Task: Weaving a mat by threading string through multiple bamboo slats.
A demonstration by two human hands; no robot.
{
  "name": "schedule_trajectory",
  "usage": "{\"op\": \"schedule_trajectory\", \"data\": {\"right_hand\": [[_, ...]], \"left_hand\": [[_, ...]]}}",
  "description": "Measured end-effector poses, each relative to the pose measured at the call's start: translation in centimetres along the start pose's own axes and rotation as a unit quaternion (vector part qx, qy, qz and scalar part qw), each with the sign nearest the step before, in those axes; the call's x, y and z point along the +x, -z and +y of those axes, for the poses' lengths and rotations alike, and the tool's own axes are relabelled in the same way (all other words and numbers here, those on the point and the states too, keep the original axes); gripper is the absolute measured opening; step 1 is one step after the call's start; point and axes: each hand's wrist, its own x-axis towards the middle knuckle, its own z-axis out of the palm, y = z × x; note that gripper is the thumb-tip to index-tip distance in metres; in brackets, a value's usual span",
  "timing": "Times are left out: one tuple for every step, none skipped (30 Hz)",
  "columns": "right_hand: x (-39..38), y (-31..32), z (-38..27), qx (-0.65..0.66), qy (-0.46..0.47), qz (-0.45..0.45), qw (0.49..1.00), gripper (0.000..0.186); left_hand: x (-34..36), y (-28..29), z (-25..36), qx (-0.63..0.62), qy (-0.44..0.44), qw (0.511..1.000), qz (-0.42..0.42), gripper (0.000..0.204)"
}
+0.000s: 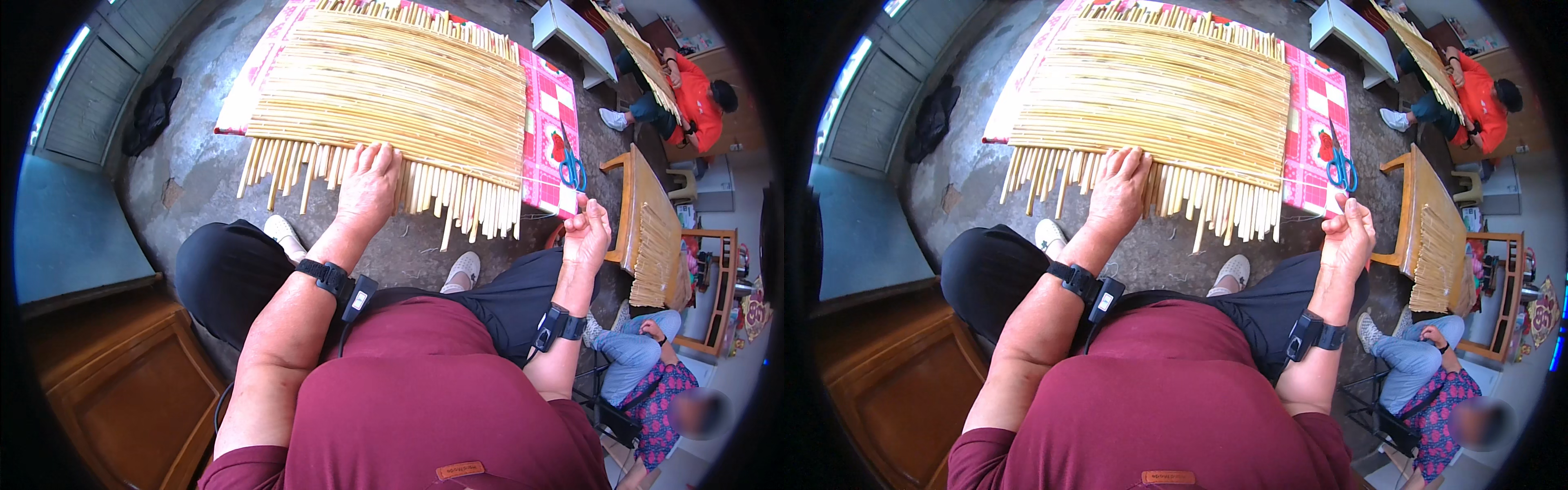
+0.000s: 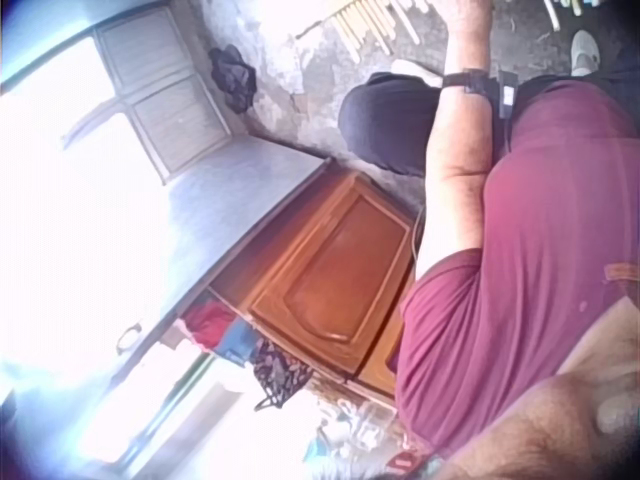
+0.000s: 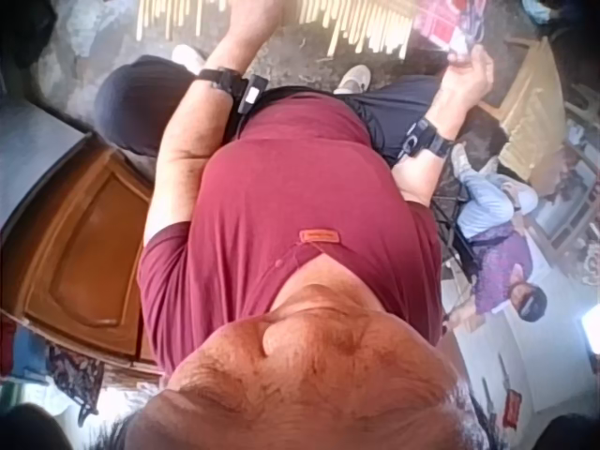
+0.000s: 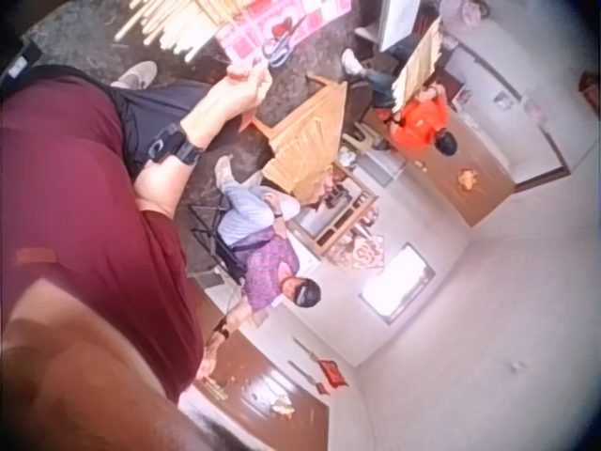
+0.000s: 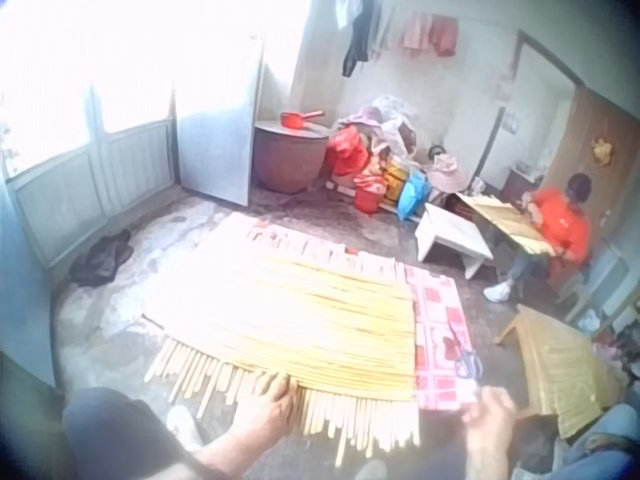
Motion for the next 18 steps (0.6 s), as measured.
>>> {"op": "schedule_trajectory", "data": {"right_hand": [[0.0, 0.0, 0.0, -0.001, 0.0, -0.001, 1.0, 0.014], [-0.1, 0.0, -0.1, -0.016, 0.008, 0.001, 1.0, 0.013], [-0.1, 0.1, -0.2, -0.031, 0.016, 0.002, 0.999, 0.013], [-0.1, 0.2, -0.3, -0.032, 0.016, 0.001, 0.999, 0.013], [-0.1, 0.4, -0.6, -0.099, 0.047, 0.015, 0.994, 0.013], [-0.3, 0.4, -0.7, -0.165, 0.077, 0.031, 0.983, 0.012], [-0.5, 0.4, -0.8, -0.167, 0.077, 0.03, 0.983, 0.012], [-0.8, 0.2, -0.9, -0.18, 0.09, 0.034, 0.979, 0.011], [-1.0, -0.1, -1.0, -0.194, 0.104, 0.038, 0.975, 0.01], [-1.2, -0.4, -1.0, -0.195, 0.105, 0.038, 0.975, 0.01], [-1.4, -0.7, -1.1, -0.162, 0.104, 0.036, 0.981, 0.011], [-1.6, -0.9, -1.0, -0.128, 0.104, 0.035, 0.986, 0.012], [-1.8, -1.1, -1.0, -0.126, 0.104, 0.035, 0.986, 0.012], [-2.0, -1.4, -0.9, -0.084, 0.082, 0.045, 0.992, 0.012], [-2.1, -1.7, -0.9, -0.044, 0.059, 0.054, 0.996, 0.012], [-2.1, -2.0, -0.8, -0.044, 0.059, 0.055, 0.996, 0.012], [-2.2, -2.3, -0.7, -0.007, 0.034, 0.041, 0.999, 0.012], [-2.2, -2.6, -0.6, 0.029, 0.008, 0.027, 0.999, 0.013]], "left_hand": [[0.0, 0.0, 0.0, 0.003, -0.001, 1.0, -0.002, 0.047], [0.0, 0.0, 0.0, 0.006, -0.002, 1.0, -0.003, 0.048], [0.0, -0.1, -0.1, 0.005, -0.001, 1.0, -0.002, 0.048], [-0.1, -0.2, -0.1, 0.011, -0.007, 1.0, -0.01, 0.049], [-0.1, -0.3, -0.2, 0.017, -0.013, 1.0, -0.017, 0.05], [-0.1, -0.2, -0.2, 0.016, -0.012, 1.0, -0.017, 0.05], [-0.1, -0.2, -0.2, 0.018, -0.012, 1.0, -0.018, 0.05], [-0.1, -0.2, -0.2, 0.019, -0.011, 1.0, -0.019, 0.05], [-0.1, -0.2, -0.2, 0.018, -0.011, 1.0, -0.019, 0.05], [-0.1, -0.3, -0.3, 0.019, -0.011, 1.0, -0.019, 0.05], [-0.1, -0.3, -0.3, 0.021, -0.011, 1.0, -0.02, 0.051], [-0.1, -0.3, -0.3, 0.022, -0.012, 1.0, -0.02, 0.051], [0.0, -0.2, -0.2, 0.018, -0.01, 1.0, -0.008, 0.048], [0.0, -0.2, -0.2, 0.015, -0.009, 1.0, 0.004, 0.046], [0.0, -0.2, -0.1, 0.015, -0.009, 1.0, 0.003, 0.046], [0.0, -0.2, -0.1, 0.013, -0.01, 1.0, 0.004, 0.046], [0.1, -0.2, -0.1, 0.011, -0.01, 1.0, 0.005, 0.046], [0.0, -0.3, -0.2, 0.011, -0.009, 1.0, 0.005, 0.046]]}}
